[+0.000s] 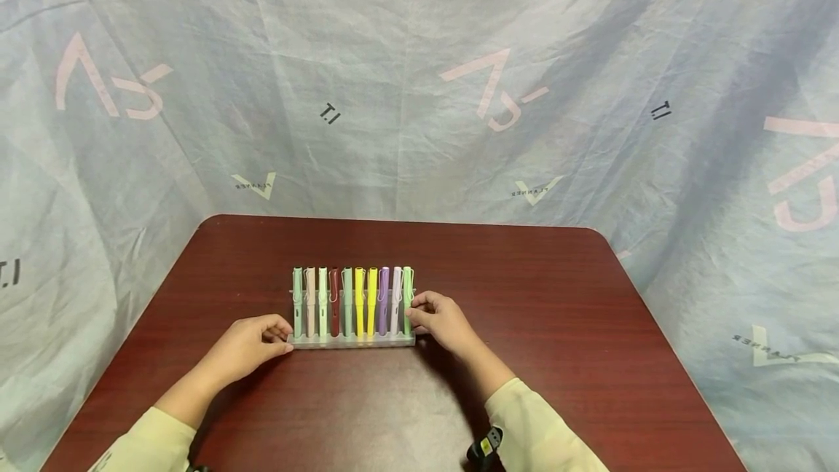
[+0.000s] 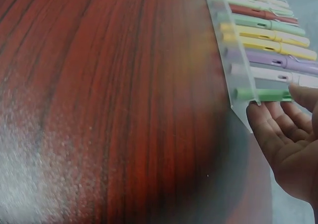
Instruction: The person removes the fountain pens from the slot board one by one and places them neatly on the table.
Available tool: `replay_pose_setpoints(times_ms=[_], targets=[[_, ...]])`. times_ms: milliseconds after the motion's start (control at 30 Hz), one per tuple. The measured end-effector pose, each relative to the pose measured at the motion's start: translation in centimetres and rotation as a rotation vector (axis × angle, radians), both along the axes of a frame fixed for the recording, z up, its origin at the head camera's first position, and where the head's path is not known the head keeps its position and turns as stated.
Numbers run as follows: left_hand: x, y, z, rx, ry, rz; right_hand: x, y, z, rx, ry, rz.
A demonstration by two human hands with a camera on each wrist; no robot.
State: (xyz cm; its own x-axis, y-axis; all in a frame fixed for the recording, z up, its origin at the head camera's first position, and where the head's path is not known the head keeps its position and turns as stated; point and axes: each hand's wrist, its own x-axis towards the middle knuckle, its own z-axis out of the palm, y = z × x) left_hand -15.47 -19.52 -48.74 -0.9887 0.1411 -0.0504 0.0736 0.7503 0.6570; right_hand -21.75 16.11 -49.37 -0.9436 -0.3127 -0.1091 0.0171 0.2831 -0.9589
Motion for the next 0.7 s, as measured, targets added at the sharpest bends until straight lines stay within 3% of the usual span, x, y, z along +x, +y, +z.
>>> replay_pose_setpoints(times_ms=[300,500,600,700], targets=[[-0.1,0.0,0.0,0.018,0.0,-0.011,0.2,-0.2,0.3,-0.012,0.039,-0.062],[-0.2,-0.1,-0.1,0.032,0.008,-0.03,0.1,0.6,1.4,-0.114,0.095,-0.113],[-0.2,-0.1,-0.2,0.035,0.016,-0.039,-0.3,1.5,1.9,-0.151,0.045,-0.102],[-0.1,-0.1,-0.3,0.027,0.021,-0.046,-0.7,2.5,1.9,-0.122,-0.049,-0.09]])
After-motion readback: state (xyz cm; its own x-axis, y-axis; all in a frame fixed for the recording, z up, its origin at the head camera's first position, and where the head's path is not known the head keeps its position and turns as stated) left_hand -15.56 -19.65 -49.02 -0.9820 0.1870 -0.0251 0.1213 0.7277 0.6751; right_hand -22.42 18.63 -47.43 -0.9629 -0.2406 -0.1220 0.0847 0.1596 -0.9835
